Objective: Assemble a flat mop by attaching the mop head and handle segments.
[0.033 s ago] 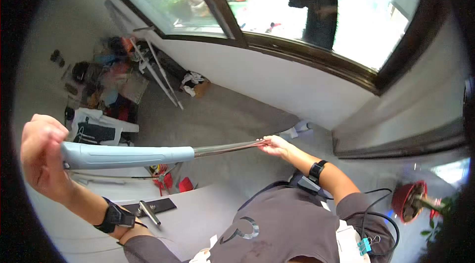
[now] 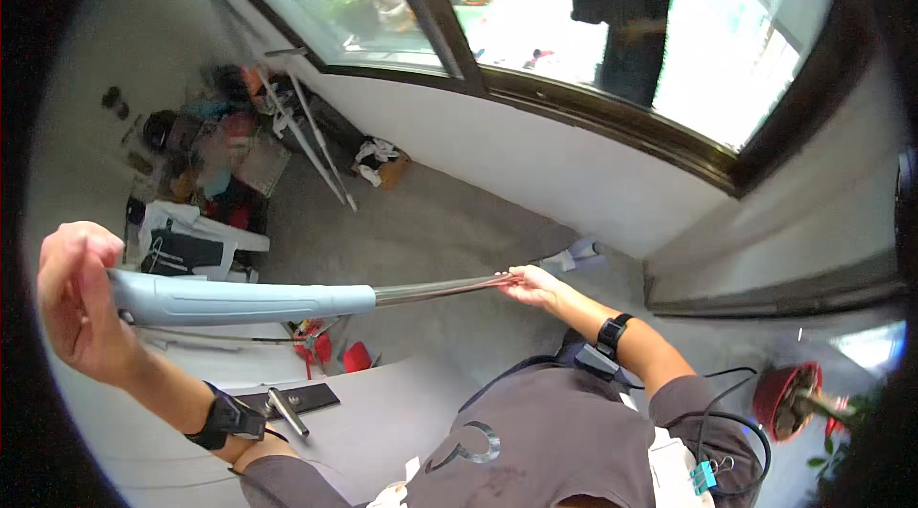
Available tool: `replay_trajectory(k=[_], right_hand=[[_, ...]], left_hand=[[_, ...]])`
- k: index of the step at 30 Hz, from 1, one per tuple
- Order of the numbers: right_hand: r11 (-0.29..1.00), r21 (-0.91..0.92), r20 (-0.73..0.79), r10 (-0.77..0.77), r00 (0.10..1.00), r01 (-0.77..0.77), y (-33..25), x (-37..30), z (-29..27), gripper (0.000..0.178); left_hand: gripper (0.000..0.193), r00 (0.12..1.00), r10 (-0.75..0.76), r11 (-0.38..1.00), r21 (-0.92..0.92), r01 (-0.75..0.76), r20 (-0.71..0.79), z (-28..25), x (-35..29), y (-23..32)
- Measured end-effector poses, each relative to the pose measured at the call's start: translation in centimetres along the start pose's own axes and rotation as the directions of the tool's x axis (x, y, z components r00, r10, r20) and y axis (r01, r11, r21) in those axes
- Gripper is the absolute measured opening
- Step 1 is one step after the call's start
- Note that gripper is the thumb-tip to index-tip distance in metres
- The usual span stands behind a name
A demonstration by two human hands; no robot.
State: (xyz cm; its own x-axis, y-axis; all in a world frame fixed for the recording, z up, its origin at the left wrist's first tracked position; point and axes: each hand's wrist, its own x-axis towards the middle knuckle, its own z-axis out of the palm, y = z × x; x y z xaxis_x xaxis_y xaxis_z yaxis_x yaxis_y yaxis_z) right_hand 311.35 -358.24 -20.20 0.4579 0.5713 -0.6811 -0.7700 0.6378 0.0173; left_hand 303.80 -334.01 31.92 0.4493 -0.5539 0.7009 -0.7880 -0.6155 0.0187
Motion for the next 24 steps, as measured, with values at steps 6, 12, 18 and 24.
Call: replay_trajectory(k=[6, 12, 18, 24], right_hand=[[0.975, -0.139, 0.020, 0.178, 0.984, -0.173, -1.0, 5.9, 5.8, 0.022], [0.846, -0.446, 0.191, 0.407, 0.893, -0.291, -4.1, 12.6, 12.3, 0.023], [0.388, -0.920, 0.169, 0.254, 0.952, 0.060, -7.2, 12.5, 18.3, 0.047], [0.715, -0.609, -0.060, -0.472, 0.879, 0.342, -14.8, 7.6, 10.8, 0.045]], left_hand=[[0.051, 0.724, -0.357, 0.933, -0.258, 0.249, -0.591, 5.6, -3.5, -5.4], [0.021, 0.354, -0.930, 0.245, -0.882, 0.402, -0.097, 19.6, -8.2, -12.2], [0.014, 0.109, -0.942, 0.336, -0.881, 0.334, -0.318, 21.6, -15.2, -19.2], [0.020, 0.383, -0.911, 0.293, -0.892, 0.344, -0.151, 23.9, -9.3, -21.9]])
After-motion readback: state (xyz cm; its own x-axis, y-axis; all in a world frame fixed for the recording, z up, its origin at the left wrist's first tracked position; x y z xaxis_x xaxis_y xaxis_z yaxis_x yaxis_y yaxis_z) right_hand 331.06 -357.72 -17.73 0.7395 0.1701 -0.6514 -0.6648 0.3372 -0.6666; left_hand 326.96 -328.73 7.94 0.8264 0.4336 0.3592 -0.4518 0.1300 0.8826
